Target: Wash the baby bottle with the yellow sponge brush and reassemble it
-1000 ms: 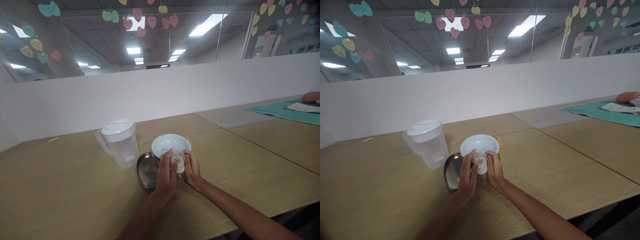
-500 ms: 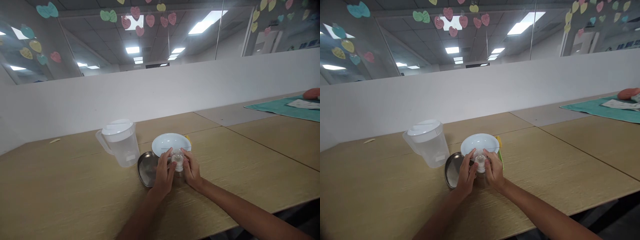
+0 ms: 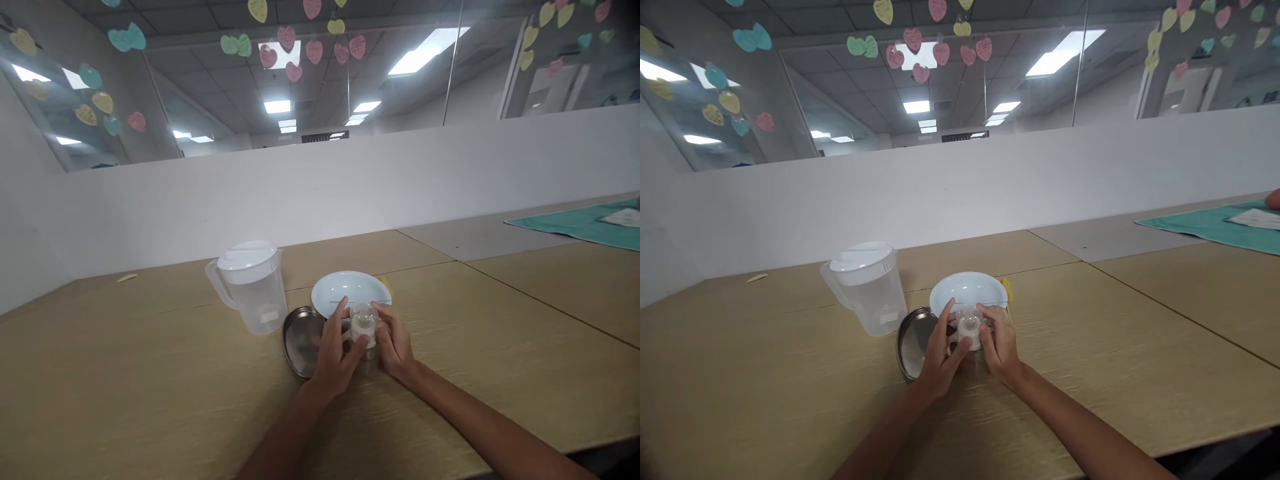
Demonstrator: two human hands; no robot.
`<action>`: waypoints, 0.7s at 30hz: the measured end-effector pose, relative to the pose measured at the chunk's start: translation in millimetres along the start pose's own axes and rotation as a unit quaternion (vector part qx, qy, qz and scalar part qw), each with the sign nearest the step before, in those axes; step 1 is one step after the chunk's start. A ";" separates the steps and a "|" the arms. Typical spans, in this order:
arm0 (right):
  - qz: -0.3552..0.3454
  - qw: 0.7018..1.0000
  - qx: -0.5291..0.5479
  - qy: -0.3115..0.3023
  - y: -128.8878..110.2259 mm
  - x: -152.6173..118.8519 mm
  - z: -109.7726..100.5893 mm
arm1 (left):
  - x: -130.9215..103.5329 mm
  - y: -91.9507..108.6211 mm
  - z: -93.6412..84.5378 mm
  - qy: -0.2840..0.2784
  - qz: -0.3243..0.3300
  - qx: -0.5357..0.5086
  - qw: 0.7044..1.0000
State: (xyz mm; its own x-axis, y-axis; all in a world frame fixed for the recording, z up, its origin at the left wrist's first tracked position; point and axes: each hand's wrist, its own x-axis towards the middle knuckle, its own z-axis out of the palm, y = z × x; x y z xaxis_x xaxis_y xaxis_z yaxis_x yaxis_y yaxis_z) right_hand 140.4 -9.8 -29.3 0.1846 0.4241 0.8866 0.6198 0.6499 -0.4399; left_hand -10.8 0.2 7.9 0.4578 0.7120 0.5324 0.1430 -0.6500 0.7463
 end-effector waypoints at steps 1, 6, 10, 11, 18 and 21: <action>0.007 1.000 0.012 -0.010 0.1 1.1 -1.4 | -0.2 -1.3 0.5 -0.003 0.007 0.004 1.000; 0.026 0.995 0.058 -0.074 -4.6 8.6 -7.0 | 1.4 -5.4 3.6 -0.020 0.070 0.142 0.987; 0.063 0.993 0.064 -0.073 -7.2 12.3 -6.9 | 2.2 -5.0 3.3 -0.042 0.094 0.185 0.977; 0.074 0.992 0.075 -0.063 -7.6 12.5 -6.3 | 2.1 -4.8 2.9 -0.046 0.102 0.189 0.975; 0.099 0.990 0.092 -0.035 -9.3 9.4 -5.9 | 2.3 -4.4 0.4 -0.057 0.136 0.230 0.962; 0.067 0.996 0.066 -0.012 -5.9 5.9 -6.2 | 3.0 -2.3 -1.0 -0.067 0.141 0.228 0.961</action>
State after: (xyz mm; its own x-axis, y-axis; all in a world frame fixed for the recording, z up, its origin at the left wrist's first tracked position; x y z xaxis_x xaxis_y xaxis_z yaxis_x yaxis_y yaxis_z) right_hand 142.6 -15.1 -20.5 0.2392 0.5260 0.8162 0.4856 0.6631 -0.5696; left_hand -10.7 4.1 8.2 0.6399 0.4702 0.6079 0.3530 -0.8824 0.3110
